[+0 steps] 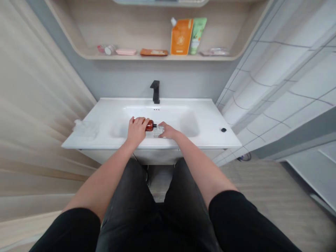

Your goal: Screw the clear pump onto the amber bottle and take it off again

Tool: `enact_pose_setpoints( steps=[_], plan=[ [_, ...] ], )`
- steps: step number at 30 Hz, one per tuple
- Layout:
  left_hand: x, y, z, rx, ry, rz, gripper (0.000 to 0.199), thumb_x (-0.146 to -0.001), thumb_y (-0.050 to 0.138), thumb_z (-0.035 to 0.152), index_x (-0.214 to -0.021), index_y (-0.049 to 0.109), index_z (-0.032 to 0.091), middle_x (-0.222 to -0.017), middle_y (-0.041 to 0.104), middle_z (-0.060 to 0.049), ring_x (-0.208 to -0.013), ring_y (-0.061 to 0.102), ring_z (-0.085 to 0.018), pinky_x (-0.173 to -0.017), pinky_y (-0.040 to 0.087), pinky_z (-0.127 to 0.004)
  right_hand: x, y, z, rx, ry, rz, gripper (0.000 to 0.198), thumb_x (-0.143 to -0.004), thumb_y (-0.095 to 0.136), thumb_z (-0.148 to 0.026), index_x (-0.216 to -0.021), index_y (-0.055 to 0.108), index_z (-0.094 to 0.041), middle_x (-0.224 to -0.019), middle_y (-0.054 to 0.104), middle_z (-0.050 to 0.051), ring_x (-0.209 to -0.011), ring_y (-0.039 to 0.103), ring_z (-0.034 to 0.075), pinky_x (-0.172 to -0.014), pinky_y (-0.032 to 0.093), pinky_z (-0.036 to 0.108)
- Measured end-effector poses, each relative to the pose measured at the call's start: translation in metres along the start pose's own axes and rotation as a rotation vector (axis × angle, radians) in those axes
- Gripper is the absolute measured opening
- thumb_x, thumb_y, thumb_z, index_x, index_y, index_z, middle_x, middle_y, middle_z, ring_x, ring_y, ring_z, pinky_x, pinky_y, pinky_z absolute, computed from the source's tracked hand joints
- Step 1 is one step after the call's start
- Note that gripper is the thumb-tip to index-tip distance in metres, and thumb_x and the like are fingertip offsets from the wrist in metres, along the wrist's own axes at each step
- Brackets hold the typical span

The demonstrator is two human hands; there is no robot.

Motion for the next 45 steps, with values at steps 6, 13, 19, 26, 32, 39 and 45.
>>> enact_pose_setpoints(
  steps=[6, 13, 19, 26, 32, 39, 45],
  plan=[
    [0.0, -0.0011, 0.0007, 0.002, -0.001, 0.001, 0.053, -0.101, 0.047, 0.016, -0.15, 0.065, 0.027, -0.145, 0.07, -0.017, -0.14, 0.058, -0.038, -0.131, 0.026, -0.064, -0.0011, 0.0024, 0.0, -0.027, -0.002, -0.017, 0.082, -0.063, 0.09, -0.016, -0.137, 0.055, -0.023, -0.113, 0.075, 0.003, -0.107, 0.073, 0.028, -0.105, 0.058, 0.042],
    [-0.0003, -0.001, 0.0006, 0.01, -0.003, -0.005, 0.055, -0.1, 0.049, 0.015, -0.151, 0.065, 0.028, -0.145, 0.07, -0.017, -0.14, 0.058, -0.038, -0.131, 0.025, -0.064, 0.0004, 0.0021, -0.0007, -0.004, 0.002, -0.013, 0.083, -0.065, 0.091, -0.017, -0.138, 0.054, -0.023, -0.114, 0.075, 0.003, -0.111, 0.073, 0.029, -0.108, 0.057, 0.043],
    [0.0001, -0.0023, 0.0015, 0.013, -0.001, 0.0, 0.056, -0.099, 0.048, 0.015, -0.151, 0.064, 0.027, -0.146, 0.069, -0.017, -0.14, 0.058, -0.038, -0.131, 0.026, -0.064, 0.0013, 0.0021, -0.0023, 0.001, 0.002, -0.017, 0.083, -0.065, 0.091, -0.016, -0.139, 0.053, -0.022, -0.115, 0.075, 0.004, -0.11, 0.073, 0.029, -0.107, 0.057, 0.042],
    [-0.0003, -0.0016, 0.0011, -0.012, -0.005, 0.0, 0.055, -0.1, 0.048, 0.014, -0.15, 0.065, 0.027, -0.145, 0.07, -0.016, -0.139, 0.059, -0.038, -0.13, 0.027, -0.063, -0.0002, 0.002, -0.0015, -0.012, -0.018, -0.01, 0.08, -0.064, 0.09, -0.016, -0.136, 0.055, -0.022, -0.113, 0.075, 0.003, -0.11, 0.072, 0.028, -0.106, 0.057, 0.042],
    [-0.0003, -0.0005, 0.0003, -0.003, -0.001, 0.005, 0.054, -0.1, 0.047, 0.014, -0.15, 0.064, 0.025, -0.145, 0.07, -0.017, -0.139, 0.059, -0.038, -0.13, 0.028, -0.063, -0.0002, 0.0015, -0.0015, -0.027, -0.03, -0.007, 0.079, -0.064, 0.091, -0.017, -0.135, 0.056, -0.022, -0.114, 0.075, 0.003, -0.109, 0.072, 0.028, -0.106, 0.057, 0.041],
    [-0.0013, 0.003, -0.0027, 0.009, -0.015, -0.006, 0.056, -0.097, 0.051, 0.014, -0.152, 0.062, 0.022, -0.145, 0.071, -0.019, -0.137, 0.061, -0.038, -0.127, 0.031, -0.061, -0.0009, -0.0001, -0.0006, -0.045, -0.031, -0.006, 0.079, -0.064, 0.092, -0.018, -0.135, 0.058, -0.023, -0.116, 0.074, 0.003, -0.108, 0.071, 0.026, -0.106, 0.056, 0.04],
    [-0.002, 0.0049, -0.0056, 0.015, -0.033, -0.003, 0.057, -0.095, 0.06, 0.018, -0.152, 0.06, 0.021, -0.145, 0.072, -0.019, -0.137, 0.063, -0.038, -0.129, 0.029, -0.06, -0.0027, 0.0015, 0.0055, -0.111, -0.025, -0.007, 0.077, -0.062, 0.091, -0.02, -0.132, 0.058, -0.024, -0.113, 0.073, 0.0, -0.107, 0.07, 0.025, -0.103, 0.057, 0.039]
  ],
)
Point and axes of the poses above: each hand's wrist, its own x-axis away from the middle knuckle, its own y-axis out of the palm, z = x × y, the point moved 10 cm from there along -x, towards the middle knuckle
